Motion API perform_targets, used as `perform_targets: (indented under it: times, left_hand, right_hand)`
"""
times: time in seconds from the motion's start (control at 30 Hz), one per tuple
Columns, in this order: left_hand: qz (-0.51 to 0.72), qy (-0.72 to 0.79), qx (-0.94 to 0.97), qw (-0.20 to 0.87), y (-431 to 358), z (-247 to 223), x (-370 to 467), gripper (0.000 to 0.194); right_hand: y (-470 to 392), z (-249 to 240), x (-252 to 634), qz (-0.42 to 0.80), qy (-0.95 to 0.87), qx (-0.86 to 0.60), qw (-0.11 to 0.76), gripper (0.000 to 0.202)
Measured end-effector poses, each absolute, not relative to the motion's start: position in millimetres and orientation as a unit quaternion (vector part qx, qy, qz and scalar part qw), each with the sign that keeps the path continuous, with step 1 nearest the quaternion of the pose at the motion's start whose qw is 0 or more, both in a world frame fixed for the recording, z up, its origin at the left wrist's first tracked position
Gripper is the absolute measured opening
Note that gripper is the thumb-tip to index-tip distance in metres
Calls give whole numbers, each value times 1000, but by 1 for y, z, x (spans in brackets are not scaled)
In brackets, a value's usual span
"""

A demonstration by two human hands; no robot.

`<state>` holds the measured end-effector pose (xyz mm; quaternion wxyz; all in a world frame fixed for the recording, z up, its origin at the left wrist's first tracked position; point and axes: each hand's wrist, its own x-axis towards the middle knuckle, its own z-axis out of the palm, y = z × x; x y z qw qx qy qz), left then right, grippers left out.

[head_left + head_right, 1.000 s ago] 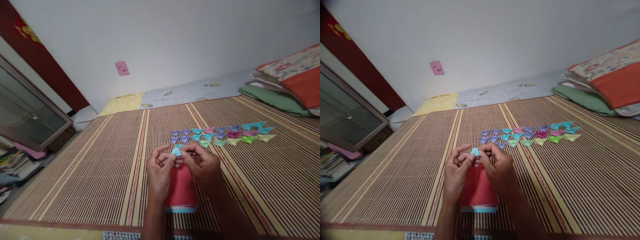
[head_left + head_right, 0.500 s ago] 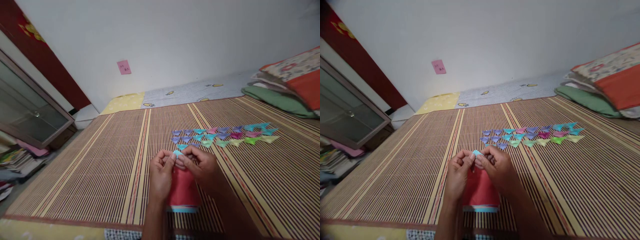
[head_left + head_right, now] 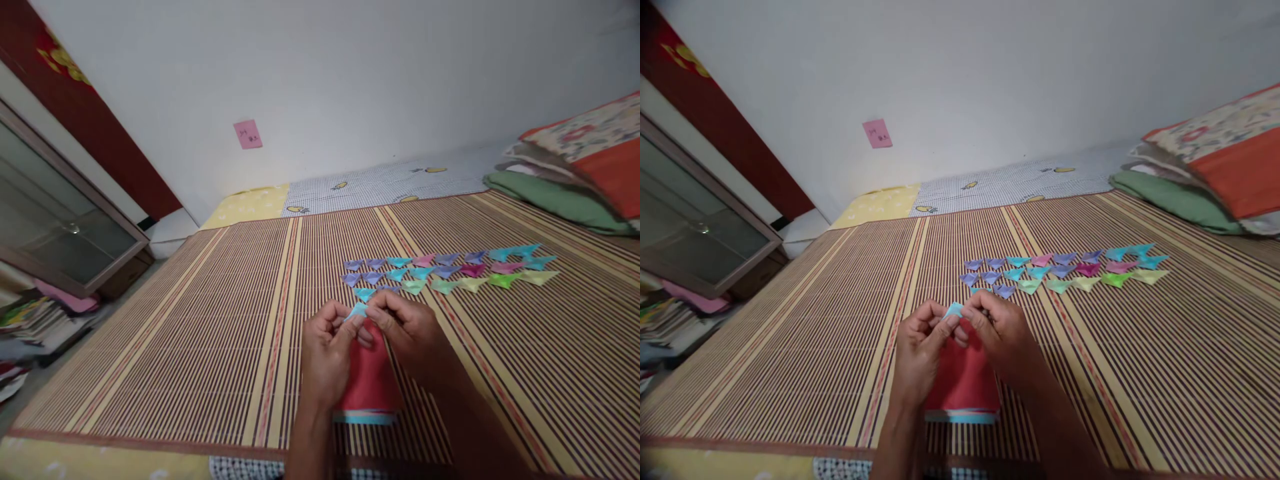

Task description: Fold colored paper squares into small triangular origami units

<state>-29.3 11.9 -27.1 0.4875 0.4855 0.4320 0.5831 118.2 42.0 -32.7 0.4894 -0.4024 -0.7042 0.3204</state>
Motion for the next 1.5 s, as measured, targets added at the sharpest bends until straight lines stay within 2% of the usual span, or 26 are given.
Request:
perform_targets:
  times: [0.33,0.57,0.7,0.8,0.9,1.03,1.1,1.23,1.5]
  left_hand:
    - [595,401,486,499,17,-25,-33,19]
    - [584,401,489,509,18,-30,-31,20]
    - [552,476,461,507,24,-38,-48,21]
    - [673,505,343,418,27,-39,-68,20]
    - [779,445,237,372,28,-35,-80,24]
    - [795,405,201,405,29,-34,-82,31]
    - [788,396,196,429,30,-36,-80,32]
    - [779,379,190,461,33,-40,-75,31]
    - [760,381,204,486,33,-40,-66,31]
  right_hand:
    - [45,-37,119,288,-726,-362,508,9]
    - [44,-36,116,243,-737,-369,511,14]
    - [49,-43,117,263,-704,-420,509,15]
    - [56,-51,120,281,-670,-461,510,17]
    - [62,-57,126,287,-658,-473,510,19]
    - [73,-68,143,286,-658,-496,489,22]
    - [80,-78,155,282,-684,-507,441,21]
    - [94,-104,167,278,-691,-515,424,18]
    - [104,-135,129,275,-704,-514,404,13]
